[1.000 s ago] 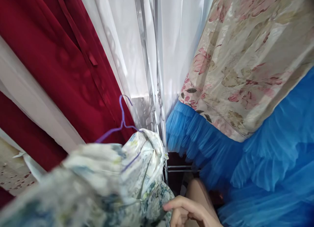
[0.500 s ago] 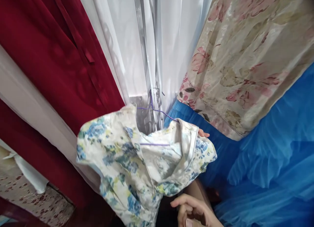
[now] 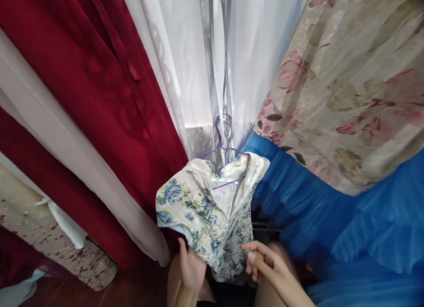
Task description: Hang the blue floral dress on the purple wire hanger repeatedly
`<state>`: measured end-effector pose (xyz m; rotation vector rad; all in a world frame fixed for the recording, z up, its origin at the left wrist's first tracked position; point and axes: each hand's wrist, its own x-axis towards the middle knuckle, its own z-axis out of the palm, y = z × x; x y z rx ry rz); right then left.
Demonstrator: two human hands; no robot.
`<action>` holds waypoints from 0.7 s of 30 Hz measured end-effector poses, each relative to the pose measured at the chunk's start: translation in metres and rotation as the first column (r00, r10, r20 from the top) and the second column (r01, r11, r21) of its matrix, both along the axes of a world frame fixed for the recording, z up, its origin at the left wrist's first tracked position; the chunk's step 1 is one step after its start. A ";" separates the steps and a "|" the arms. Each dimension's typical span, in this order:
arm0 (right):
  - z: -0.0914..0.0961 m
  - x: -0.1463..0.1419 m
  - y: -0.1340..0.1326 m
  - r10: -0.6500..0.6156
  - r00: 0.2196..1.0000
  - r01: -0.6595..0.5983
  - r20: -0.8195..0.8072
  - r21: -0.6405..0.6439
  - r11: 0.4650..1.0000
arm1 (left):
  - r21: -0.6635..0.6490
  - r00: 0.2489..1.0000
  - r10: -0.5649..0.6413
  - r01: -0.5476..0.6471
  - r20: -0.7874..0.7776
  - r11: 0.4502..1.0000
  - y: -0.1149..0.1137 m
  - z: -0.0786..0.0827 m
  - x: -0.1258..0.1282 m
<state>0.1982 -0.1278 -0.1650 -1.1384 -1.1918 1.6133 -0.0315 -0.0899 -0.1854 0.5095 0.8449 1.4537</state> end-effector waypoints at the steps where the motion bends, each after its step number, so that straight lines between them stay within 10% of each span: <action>1: -0.002 -0.006 0.008 -0.043 0.998 0.043 0.051 0.003 0.999 | -0.050 0.999 0.020 -0.022 -0.025 0.999 -0.005 -0.001 -0.002; 7: -0.007 -0.039 0.060 -0.150 0.968 0.104 0.203 0.220 0.970 | -0.193 0.952 0.002 -0.064 -0.306 0.979 -0.015 0.006 0.008; 21: -0.012 -0.048 0.056 -0.038 0.999 0.035 0.015 0.197 0.980 | -0.190 0.991 -0.039 0.014 -0.131 0.982 -0.013 0.025 0.022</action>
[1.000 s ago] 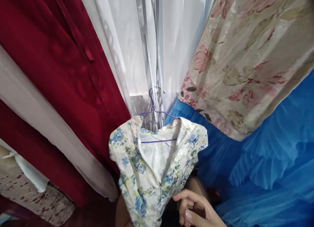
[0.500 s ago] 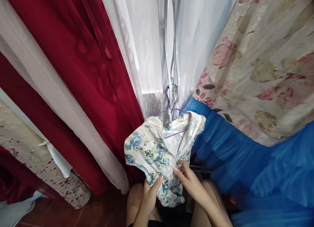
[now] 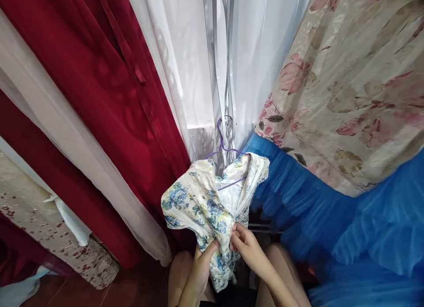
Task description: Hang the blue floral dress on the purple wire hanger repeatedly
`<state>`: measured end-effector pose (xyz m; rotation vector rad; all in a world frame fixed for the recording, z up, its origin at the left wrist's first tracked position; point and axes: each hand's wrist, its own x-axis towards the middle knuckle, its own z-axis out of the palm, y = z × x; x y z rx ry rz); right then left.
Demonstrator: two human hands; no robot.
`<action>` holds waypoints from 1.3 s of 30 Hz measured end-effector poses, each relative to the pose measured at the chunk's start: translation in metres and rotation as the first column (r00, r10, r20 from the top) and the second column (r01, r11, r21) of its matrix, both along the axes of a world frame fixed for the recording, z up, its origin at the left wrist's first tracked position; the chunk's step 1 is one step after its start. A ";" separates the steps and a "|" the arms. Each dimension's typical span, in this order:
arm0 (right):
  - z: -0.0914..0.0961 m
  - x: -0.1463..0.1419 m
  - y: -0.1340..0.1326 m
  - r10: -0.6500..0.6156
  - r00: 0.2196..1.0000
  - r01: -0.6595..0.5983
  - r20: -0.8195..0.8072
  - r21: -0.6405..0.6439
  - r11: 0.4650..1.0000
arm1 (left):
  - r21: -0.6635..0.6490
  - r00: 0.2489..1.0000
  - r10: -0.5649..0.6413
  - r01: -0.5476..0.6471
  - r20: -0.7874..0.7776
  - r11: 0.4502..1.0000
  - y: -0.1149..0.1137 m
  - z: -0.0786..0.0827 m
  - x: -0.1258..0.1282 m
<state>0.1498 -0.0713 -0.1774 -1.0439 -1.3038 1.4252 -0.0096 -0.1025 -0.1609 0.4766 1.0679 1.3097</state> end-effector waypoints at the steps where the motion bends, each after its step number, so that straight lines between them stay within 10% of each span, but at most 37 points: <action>1: 0.001 0.000 0.000 -0.007 1.000 0.007 -0.013 0.000 1.000 | 0.007 1.000 -0.018 0.018 -0.007 1.000 0.000 0.000 0.002; 7: 0.006 0.021 -0.009 -0.083 0.996 0.083 0.045 -0.009 0.997 | 0.058 0.954 0.219 -0.211 -0.203 0.976 0.012 -0.010 -0.008; 12: 0.005 0.022 -0.023 -0.080 0.996 0.082 0.038 -0.075 0.994 | 0.445 0.602 0.576 -0.371 -0.553 0.815 0.005 -0.038 0.000; 18: 0.014 -0.002 -0.038 -0.029 1.000 0.029 0.000 -0.079 0.996 | 0.364 0.760 0.100 0.187 -0.642 0.912 -0.016 -0.046 0.042; 24: 0.052 0.004 -0.013 -0.125 0.989 0.118 -0.076 -0.092 0.989 | 0.413 0.687 0.105 0.301 -0.719 0.859 -0.010 -0.026 0.041; 33: 0.179 -0.004 0.076 -0.299 0.892 0.358 -0.339 0.125 0.925 | 0.269 0.461 -0.015 0.544 -0.887 0.795 -0.004 -0.019 0.034; 39: 0.169 0.001 0.064 -0.302 0.903 0.362 -0.307 0.161 0.918 | 0.307 0.577 -0.057 0.512 -0.814 0.802 0.008 -0.033 0.020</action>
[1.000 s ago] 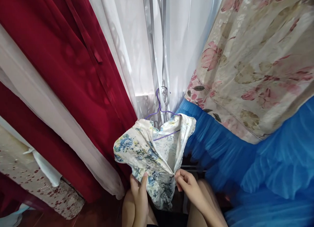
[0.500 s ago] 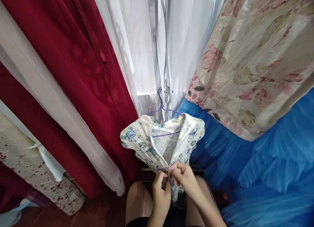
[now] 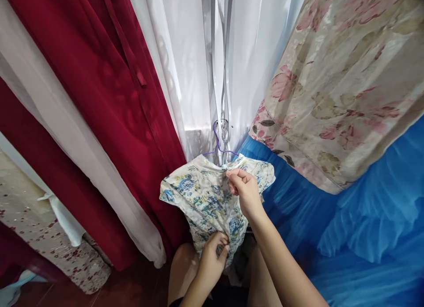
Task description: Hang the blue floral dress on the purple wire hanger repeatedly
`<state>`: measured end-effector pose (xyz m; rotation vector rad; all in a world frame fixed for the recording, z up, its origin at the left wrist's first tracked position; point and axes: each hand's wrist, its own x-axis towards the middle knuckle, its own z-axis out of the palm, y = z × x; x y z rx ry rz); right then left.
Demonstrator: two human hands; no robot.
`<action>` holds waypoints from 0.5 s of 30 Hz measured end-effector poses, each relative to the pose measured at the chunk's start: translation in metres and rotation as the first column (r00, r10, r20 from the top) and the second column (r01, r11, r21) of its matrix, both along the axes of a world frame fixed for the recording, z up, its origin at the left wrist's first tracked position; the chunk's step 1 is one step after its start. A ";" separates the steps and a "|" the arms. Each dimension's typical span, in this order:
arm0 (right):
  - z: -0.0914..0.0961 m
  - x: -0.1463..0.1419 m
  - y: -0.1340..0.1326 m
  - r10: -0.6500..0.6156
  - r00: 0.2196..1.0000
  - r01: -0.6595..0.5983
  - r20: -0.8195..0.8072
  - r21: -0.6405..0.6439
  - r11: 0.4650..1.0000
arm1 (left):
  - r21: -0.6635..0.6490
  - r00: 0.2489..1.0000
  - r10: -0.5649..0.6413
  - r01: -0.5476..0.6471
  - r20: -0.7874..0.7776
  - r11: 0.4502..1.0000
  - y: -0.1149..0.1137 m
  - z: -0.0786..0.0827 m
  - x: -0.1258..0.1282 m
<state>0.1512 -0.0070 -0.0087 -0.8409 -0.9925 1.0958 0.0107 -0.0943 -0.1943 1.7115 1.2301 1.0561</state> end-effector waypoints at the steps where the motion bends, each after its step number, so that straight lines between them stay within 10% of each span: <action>1: -0.004 0.003 -0.003 0.005 1.000 -0.005 0.018 -0.004 1.000 | 0.013 0.999 0.039 -0.039 0.036 0.999 0.004 0.004 -0.003; 7: -0.001 0.013 -0.010 0.041 0.988 -0.043 0.146 0.006 0.999 | 0.335 0.943 0.251 -0.314 0.216 0.889 0.044 0.102 -0.010; 11: 0.007 0.013 -0.009 0.072 0.978 -0.081 0.194 0.042 0.996 | 0.558 0.994 0.107 -0.108 0.035 0.823 0.073 0.178 -0.005; 15: 0.003 0.012 -0.009 0.069 0.966 -0.091 0.249 0.076 0.993 | 0.648 0.980 0.138 -0.013 -0.143 0.762 0.086 0.207 -0.001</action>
